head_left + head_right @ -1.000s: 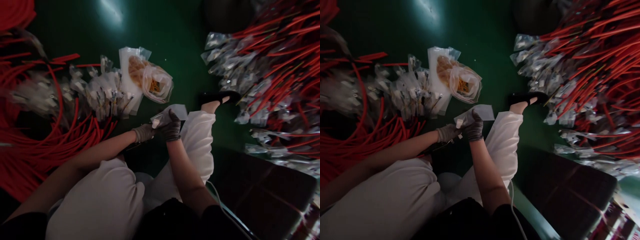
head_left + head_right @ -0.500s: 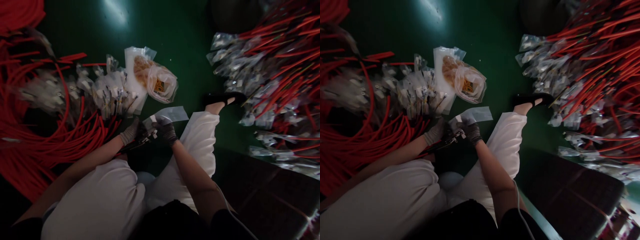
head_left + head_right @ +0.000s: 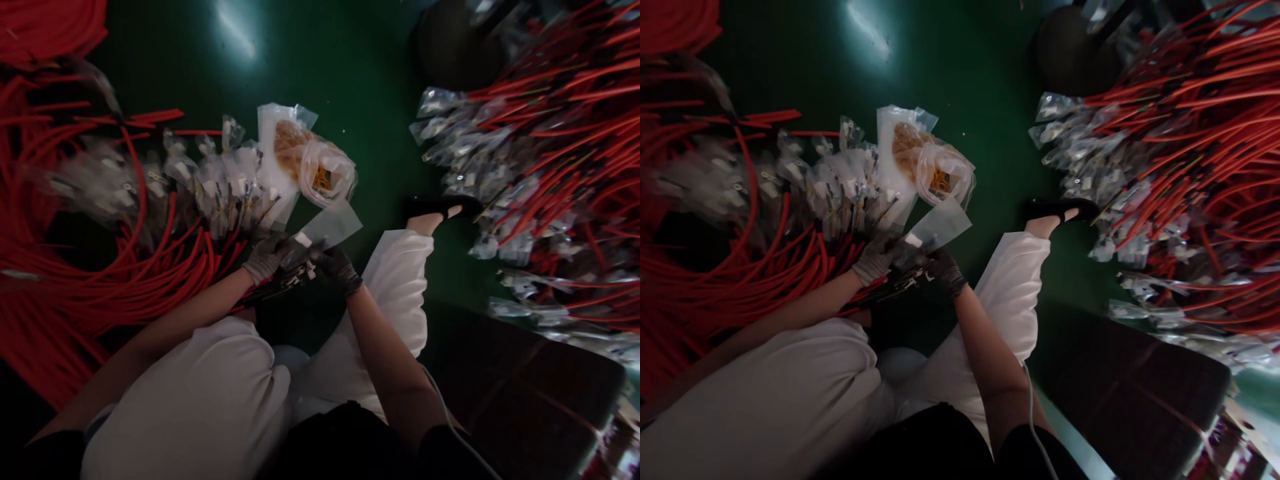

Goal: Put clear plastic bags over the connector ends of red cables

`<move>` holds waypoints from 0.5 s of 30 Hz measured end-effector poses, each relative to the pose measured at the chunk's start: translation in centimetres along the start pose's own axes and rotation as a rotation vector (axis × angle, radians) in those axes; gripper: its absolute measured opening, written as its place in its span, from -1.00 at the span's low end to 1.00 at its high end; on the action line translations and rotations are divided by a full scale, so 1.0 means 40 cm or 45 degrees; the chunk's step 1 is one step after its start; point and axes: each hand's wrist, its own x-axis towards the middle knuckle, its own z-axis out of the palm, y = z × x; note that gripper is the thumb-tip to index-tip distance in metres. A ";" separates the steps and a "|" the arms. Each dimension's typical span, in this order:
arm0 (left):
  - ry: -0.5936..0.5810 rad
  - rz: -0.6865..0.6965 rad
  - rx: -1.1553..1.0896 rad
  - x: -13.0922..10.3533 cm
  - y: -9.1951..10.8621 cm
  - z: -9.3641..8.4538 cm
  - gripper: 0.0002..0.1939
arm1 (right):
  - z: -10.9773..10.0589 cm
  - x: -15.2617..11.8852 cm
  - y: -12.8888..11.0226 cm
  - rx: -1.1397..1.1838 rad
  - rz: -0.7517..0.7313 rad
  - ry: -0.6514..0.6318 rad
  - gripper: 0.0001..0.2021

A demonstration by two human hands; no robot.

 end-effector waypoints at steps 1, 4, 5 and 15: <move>-0.065 0.018 0.086 0.000 -0.004 -0.008 -0.74 | -0.005 0.003 -0.007 0.087 0.014 0.033 -0.50; -0.330 -0.033 0.293 -0.005 -0.017 -0.022 -0.80 | -0.006 0.007 -0.018 0.154 0.130 0.132 -0.49; -0.369 -0.057 0.319 -0.008 -0.018 -0.023 -0.80 | -0.002 0.005 -0.019 0.137 0.165 0.131 -0.50; -0.134 -0.039 -0.312 0.008 0.029 -0.011 -0.68 | 0.045 -0.017 -0.094 0.493 0.026 -0.348 -0.45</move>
